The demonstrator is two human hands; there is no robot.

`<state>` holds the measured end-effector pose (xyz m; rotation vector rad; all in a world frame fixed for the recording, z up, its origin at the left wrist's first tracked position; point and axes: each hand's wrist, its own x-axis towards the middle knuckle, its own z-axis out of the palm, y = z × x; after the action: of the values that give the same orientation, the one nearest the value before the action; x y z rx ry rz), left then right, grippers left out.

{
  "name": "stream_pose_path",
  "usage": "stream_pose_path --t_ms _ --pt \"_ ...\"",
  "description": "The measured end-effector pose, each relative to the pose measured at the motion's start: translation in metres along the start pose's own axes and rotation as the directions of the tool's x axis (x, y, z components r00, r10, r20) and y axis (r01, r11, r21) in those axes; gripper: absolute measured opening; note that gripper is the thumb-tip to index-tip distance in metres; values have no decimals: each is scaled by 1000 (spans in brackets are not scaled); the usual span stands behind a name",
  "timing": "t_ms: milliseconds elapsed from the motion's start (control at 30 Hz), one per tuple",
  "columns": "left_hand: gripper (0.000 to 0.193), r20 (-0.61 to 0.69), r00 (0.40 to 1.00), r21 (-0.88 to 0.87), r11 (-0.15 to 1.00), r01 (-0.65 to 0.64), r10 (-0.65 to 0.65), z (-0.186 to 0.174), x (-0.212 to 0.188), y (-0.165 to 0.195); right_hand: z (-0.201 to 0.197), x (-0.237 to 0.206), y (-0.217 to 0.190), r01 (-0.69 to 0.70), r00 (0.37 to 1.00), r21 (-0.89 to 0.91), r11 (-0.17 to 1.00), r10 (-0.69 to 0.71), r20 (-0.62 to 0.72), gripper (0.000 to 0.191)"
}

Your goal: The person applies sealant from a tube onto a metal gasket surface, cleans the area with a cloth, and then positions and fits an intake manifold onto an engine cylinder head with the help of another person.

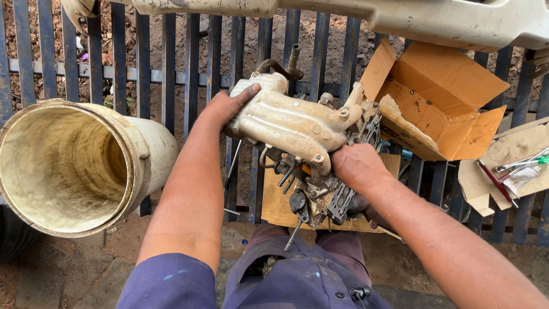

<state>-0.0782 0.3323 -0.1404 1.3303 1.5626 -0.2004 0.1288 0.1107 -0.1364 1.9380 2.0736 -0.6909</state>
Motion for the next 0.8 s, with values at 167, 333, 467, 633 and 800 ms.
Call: stream_pose_path --t_ms 167,333,467,633,800 --pt "134 15 998 -8 998 57 -57 1 5 -2 0 -1 0 -35 999 -29 999 35 28 14" --pt "124 30 997 -5 997 -74 74 -7 9 -13 -39 -54 -41 -168 924 141 976 206 -322 14" --pt "129 -31 997 6 998 -63 64 -8 13 -19 -22 -51 -119 160 958 386 909 -49 -282 13" --pt "145 -49 988 229 964 -135 150 -3 6 -19 58 84 -221 397 915 478 784 -383 -132 28" --pt "158 86 969 369 897 -245 230 2 1 -29 94 160 -245 333 909 -85 939 -344 -237 47"
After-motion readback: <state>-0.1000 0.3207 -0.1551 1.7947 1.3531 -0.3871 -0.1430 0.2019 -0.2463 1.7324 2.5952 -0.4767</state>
